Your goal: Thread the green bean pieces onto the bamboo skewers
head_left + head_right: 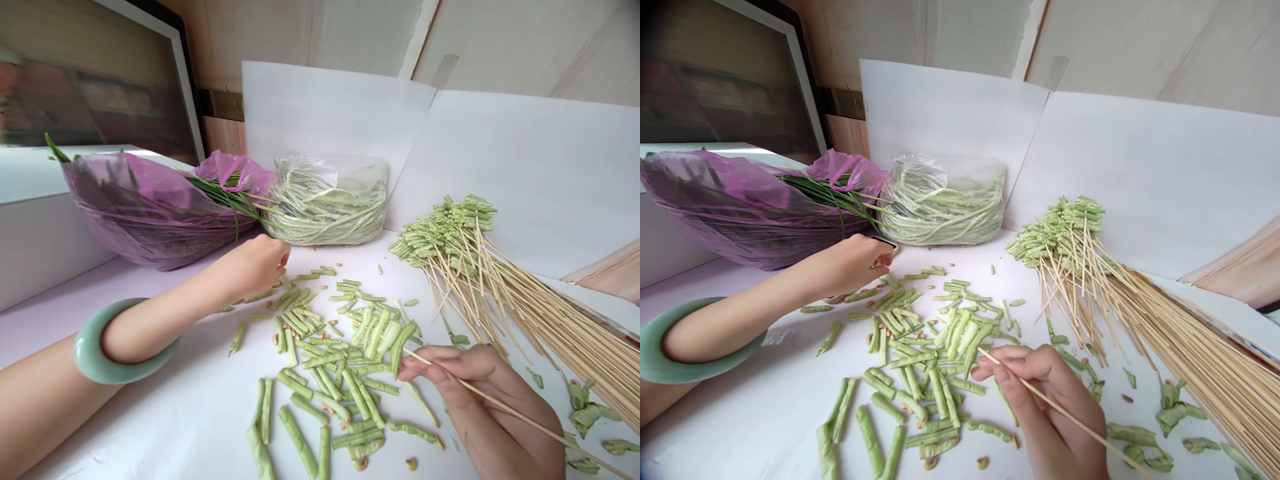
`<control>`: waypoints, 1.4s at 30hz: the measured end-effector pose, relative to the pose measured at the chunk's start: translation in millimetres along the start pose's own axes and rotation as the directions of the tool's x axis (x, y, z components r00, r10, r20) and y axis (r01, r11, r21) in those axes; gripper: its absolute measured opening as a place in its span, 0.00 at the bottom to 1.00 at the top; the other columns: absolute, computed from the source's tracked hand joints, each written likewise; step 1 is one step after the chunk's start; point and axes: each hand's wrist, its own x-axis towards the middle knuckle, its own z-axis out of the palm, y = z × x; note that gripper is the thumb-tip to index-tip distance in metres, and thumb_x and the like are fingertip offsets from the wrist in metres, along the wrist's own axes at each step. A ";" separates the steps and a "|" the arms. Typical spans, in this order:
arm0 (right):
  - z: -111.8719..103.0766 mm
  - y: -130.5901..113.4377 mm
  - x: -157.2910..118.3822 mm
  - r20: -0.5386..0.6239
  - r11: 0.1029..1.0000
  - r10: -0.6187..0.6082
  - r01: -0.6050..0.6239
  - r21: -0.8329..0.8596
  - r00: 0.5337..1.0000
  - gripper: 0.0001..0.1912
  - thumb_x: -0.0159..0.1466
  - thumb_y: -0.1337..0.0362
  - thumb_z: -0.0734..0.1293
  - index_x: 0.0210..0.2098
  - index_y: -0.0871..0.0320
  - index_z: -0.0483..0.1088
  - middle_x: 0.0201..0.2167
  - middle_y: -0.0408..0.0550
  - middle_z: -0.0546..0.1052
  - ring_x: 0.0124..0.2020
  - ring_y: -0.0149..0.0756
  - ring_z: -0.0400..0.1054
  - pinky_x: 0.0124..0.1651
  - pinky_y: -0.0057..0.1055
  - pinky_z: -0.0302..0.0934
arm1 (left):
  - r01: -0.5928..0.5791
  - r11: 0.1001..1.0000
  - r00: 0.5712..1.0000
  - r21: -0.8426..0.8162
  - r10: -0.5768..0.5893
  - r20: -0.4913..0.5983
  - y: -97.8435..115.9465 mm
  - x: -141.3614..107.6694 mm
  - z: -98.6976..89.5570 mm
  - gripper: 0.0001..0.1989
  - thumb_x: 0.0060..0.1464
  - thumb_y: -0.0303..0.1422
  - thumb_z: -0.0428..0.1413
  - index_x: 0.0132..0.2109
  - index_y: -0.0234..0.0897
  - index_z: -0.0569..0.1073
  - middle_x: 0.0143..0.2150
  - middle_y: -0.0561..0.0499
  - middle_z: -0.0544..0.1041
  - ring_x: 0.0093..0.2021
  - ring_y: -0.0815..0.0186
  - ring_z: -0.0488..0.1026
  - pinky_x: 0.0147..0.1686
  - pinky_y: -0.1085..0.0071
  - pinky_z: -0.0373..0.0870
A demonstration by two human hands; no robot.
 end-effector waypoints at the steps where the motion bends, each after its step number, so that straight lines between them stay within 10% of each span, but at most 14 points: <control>1: 0.1 0.5 -0.2 0.004 1.000 0.000 0.000 0.006 1.000 0.06 0.63 0.70 0.61 0.30 0.54 0.62 0.27 0.41 0.77 0.33 0.30 0.74 0.40 0.23 0.71 | 0.012 0.998 0.999 0.055 -0.014 0.029 -3.3 -0.2 -1.0 0.07 0.47 0.26 0.50 0.30 0.36 0.73 0.29 0.46 0.75 0.27 0.61 0.70 0.26 0.70 0.59; 14: -0.6 -1.4 0.0 0.021 1.000 0.010 -0.010 0.006 1.000 0.07 0.62 0.71 0.62 0.30 0.53 0.64 0.27 0.42 0.77 0.33 0.34 0.74 0.40 0.27 0.72 | -0.123 0.990 0.984 0.064 0.113 0.136 3.7 -15.2 5.9 0.08 0.42 0.20 0.50 0.23 0.35 0.71 0.23 0.47 0.71 0.24 0.64 0.66 0.22 0.71 0.52; 20: -1.1 -2.4 -0.7 0.010 1.000 -0.009 0.009 -0.004 1.000 0.07 0.62 0.71 0.62 0.31 0.53 0.64 0.27 0.42 0.77 0.33 0.33 0.74 0.41 0.26 0.72 | -0.138 0.962 0.989 -0.234 0.146 0.018 16.3 -13.5 -0.7 0.12 0.46 0.24 0.51 0.40 0.38 0.70 0.33 0.49 0.75 0.32 0.63 0.70 0.29 0.72 0.60; 26: -2.3 -1.7 -1.0 0.007 1.000 -0.014 0.014 0.020 1.000 0.07 0.62 0.73 0.62 0.32 0.53 0.64 0.29 0.44 0.78 0.33 0.35 0.75 0.39 0.28 0.73 | -0.036 0.574 0.967 -0.818 0.228 0.118 35.6 -13.4 9.9 0.10 0.48 0.27 0.54 0.41 0.34 0.68 0.34 0.51 0.71 0.32 0.68 0.71 0.33 0.71 0.69; 31: -0.8 -2.9 0.1 0.018 1.000 -0.018 0.018 -0.001 1.000 0.07 0.62 0.72 0.62 0.31 0.53 0.63 0.28 0.44 0.78 0.33 0.36 0.75 0.38 0.29 0.73 | 0.172 0.181 0.933 -0.968 0.287 0.219 43.4 -16.0 22.0 0.09 0.47 0.25 0.57 0.38 0.32 0.69 0.31 0.53 0.68 0.31 0.70 0.70 0.32 0.71 0.72; 42: -0.7 -1.9 -0.6 -0.008 1.000 -0.011 0.011 0.001 1.000 0.06 0.62 0.70 0.63 0.32 0.52 0.64 0.29 0.44 0.78 0.32 0.37 0.75 0.37 0.30 0.73 | 0.272 -0.034 0.910 -0.962 0.333 0.245 47.8 -18.7 23.5 0.10 0.46 0.26 0.62 0.37 0.31 0.72 0.30 0.50 0.73 0.34 0.66 0.75 0.32 0.74 0.73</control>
